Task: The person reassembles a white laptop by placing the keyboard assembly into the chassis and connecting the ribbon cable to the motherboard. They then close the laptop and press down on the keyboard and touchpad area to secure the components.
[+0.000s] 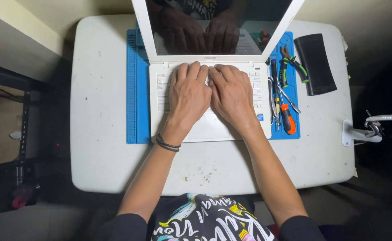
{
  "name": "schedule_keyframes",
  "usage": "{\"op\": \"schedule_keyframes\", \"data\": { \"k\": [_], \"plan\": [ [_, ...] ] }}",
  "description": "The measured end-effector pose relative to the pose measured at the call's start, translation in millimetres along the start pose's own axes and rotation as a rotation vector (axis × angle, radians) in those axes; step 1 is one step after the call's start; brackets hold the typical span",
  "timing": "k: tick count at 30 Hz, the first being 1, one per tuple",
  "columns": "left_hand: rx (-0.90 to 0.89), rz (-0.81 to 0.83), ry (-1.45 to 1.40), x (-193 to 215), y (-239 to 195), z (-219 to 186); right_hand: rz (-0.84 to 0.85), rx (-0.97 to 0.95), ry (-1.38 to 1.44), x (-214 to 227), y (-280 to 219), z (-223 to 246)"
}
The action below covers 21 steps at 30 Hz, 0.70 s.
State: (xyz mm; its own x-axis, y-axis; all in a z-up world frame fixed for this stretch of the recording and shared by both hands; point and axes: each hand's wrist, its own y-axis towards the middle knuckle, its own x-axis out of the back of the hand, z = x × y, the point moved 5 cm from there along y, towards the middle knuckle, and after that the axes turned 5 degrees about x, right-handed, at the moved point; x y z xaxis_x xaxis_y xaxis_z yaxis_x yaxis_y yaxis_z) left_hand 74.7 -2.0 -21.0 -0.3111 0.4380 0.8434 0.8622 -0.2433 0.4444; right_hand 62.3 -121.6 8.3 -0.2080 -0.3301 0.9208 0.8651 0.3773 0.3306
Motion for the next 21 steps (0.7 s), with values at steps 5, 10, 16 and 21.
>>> {"op": "schedule_keyframes", "data": {
  "k": [5, 10, 16, 21],
  "plan": [
    [0.029, 0.048, 0.008, 1, 2, -8, -0.029, -0.039, 0.102, 16, -2, 3],
    [0.080, 0.078, -0.008, -9, 13, -26, -0.102, -0.050, 0.015, 8, -12, -23],
    [0.018, 0.171, -0.098, -15, 20, -59, -0.161, -0.169, -0.192, 24, -22, -35],
    [0.025, 0.184, -0.013, -13, 27, -62, -0.078, -0.206, -0.185, 21, -17, -47]
  ]
}}
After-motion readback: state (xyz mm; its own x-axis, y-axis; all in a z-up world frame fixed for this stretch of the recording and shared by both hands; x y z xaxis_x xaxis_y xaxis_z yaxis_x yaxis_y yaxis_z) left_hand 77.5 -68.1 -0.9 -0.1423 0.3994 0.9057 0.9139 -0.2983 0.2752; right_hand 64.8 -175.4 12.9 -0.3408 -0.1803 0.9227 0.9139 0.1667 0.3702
